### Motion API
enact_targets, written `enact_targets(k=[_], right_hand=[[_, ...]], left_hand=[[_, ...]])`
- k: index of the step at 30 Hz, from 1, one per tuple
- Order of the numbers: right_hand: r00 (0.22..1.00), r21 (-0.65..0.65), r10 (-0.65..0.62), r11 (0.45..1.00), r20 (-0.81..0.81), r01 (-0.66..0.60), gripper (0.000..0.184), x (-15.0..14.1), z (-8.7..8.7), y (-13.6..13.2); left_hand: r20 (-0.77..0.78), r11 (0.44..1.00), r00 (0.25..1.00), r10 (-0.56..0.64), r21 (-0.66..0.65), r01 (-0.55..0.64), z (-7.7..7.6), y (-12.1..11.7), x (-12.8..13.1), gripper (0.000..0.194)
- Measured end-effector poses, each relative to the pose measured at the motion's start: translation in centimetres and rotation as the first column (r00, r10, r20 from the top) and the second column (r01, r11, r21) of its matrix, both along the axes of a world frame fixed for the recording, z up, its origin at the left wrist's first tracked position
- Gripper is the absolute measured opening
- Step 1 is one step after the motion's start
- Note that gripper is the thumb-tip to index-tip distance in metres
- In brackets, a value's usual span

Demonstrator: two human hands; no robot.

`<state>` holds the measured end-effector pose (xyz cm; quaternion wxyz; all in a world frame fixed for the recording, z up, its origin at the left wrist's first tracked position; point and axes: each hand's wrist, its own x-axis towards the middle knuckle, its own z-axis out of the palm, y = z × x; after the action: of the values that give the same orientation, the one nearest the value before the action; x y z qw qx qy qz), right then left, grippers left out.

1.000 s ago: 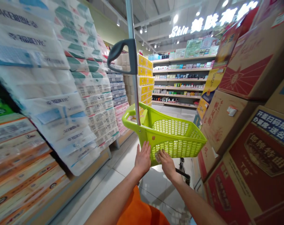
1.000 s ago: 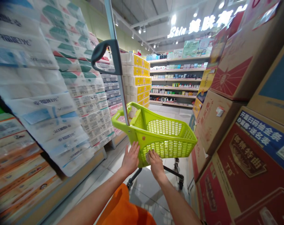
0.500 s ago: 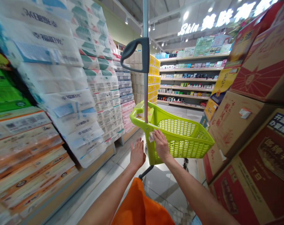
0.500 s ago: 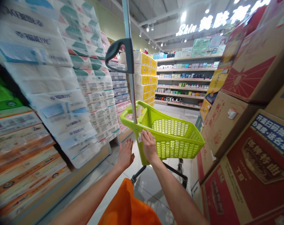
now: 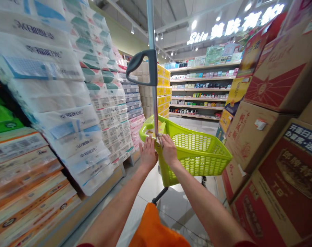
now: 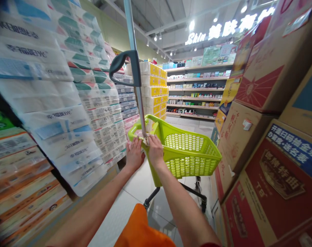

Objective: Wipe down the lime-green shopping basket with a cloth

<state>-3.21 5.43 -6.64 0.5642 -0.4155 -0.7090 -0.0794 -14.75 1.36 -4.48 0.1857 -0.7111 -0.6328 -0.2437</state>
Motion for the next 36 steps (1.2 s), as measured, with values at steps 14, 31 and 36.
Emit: enact_targets(k=[14, 31, 36], right_hand=[[0.99, -0.089, -0.131, 0.987, 0.052, 0.135, 0.045, 4.3, -2.9, 0.5], [0.789, -0.156, -0.168, 0.983, -0.591, 0.093, 0.039, 10.3, 4.5, -0.1], [0.817, -0.356, -0.198, 0.935, -0.542, -0.009, 0.036, 11.7, 3.7, -0.7]], left_hand=[[-0.114, 0.998, 0.993, -0.034, 0.04, 0.038, 3.3, 1.5, 1.5, 0.03], [-0.067, 0.976, 0.974, -0.216, 0.024, 0.218, 3.8, -1.5, 9.0, 0.02], [-0.083, 0.953, 0.951, -0.299, 0.019, 0.301, 4.1, -2.4, 10.3, 0.016]])
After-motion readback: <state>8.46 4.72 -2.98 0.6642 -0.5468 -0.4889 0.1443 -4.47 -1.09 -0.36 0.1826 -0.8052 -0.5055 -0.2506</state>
